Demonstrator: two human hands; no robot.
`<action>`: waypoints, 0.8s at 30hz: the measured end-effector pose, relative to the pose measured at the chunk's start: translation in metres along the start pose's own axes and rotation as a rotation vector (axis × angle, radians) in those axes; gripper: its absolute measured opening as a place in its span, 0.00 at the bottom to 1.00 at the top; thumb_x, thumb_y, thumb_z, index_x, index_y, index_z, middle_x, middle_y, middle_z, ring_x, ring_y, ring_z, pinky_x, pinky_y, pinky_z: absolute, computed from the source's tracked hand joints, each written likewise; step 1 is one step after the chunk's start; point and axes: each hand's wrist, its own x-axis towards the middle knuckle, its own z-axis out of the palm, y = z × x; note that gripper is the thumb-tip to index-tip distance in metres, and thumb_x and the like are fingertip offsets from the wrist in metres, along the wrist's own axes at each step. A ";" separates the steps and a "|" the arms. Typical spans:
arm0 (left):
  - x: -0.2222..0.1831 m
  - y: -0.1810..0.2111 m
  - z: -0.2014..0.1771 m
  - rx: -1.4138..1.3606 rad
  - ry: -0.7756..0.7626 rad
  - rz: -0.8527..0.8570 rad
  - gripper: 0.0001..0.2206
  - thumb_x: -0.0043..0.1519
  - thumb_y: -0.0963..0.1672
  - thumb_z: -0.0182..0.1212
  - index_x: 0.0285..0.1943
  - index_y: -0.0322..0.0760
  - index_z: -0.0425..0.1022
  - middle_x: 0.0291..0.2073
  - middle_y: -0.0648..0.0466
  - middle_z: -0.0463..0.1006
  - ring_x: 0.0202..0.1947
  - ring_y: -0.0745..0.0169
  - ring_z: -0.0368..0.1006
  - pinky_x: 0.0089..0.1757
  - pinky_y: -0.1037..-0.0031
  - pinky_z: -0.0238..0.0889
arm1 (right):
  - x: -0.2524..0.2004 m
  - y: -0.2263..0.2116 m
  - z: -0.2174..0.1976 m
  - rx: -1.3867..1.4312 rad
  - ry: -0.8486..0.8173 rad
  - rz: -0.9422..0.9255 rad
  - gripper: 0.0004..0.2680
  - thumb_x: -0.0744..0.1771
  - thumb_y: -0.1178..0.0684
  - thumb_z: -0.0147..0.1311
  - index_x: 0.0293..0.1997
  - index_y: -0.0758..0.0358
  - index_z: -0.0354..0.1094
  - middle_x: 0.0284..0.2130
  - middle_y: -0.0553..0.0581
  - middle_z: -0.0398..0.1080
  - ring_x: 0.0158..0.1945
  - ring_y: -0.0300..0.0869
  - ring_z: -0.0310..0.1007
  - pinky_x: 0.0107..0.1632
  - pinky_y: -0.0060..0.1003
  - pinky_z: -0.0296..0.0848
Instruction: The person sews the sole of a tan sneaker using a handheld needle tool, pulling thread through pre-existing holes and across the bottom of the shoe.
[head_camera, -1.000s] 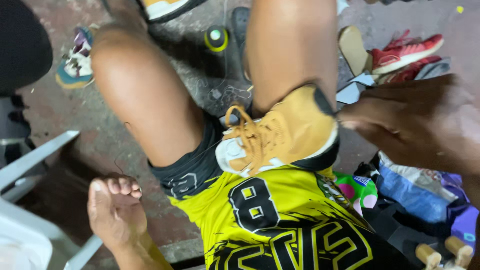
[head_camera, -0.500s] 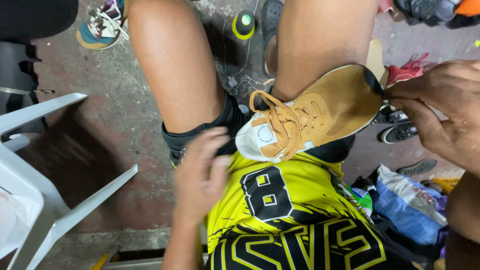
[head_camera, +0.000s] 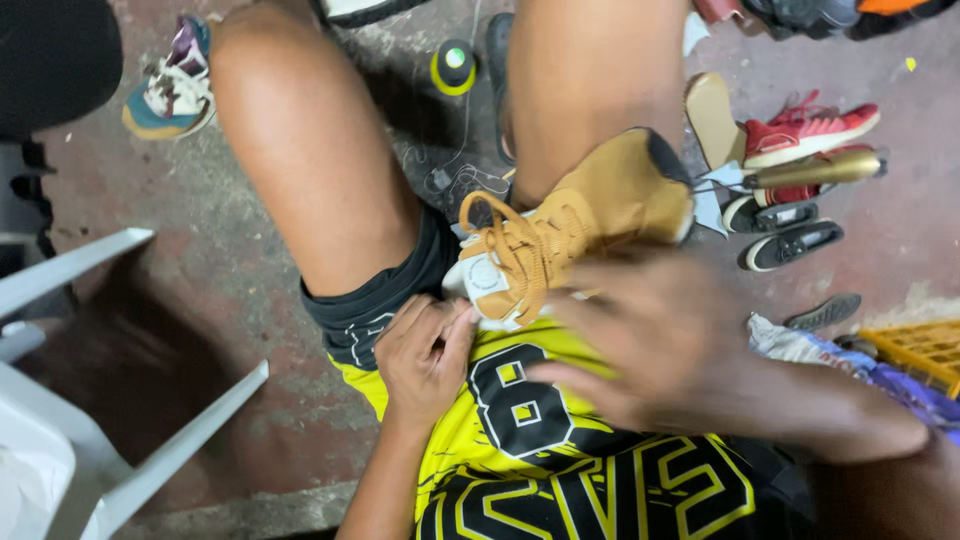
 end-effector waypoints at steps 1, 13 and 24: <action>-0.001 0.000 -0.001 0.008 -0.005 0.000 0.04 0.58 0.37 0.70 0.37 0.31 0.79 0.22 0.50 0.69 0.22 0.58 0.66 0.28 0.70 0.58 | 0.008 -0.008 0.014 0.061 -0.075 0.004 0.20 0.64 0.36 0.64 0.49 0.63 0.71 0.44 0.58 0.68 0.45 0.50 0.66 0.47 0.45 0.63; -0.017 -0.011 -0.002 -0.402 0.110 -0.198 0.02 0.63 0.37 0.64 0.41 0.31 0.75 0.45 0.47 0.74 0.28 0.68 0.67 0.31 0.81 0.61 | 0.040 -0.010 0.037 -0.089 -0.202 -0.028 0.14 0.59 0.45 0.60 0.38 0.64 0.67 0.37 0.57 0.66 0.42 0.46 0.68 0.43 0.40 0.64; -0.015 -0.007 -0.006 -0.970 -0.052 -0.558 0.07 0.70 0.42 0.55 0.44 0.30 0.75 0.30 0.49 0.74 0.25 0.63 0.67 0.31 0.76 0.65 | 0.048 0.000 0.039 0.308 -0.093 0.218 0.09 0.62 0.53 0.57 0.39 0.66 0.65 0.36 0.63 0.67 0.31 0.54 0.74 0.30 0.50 0.69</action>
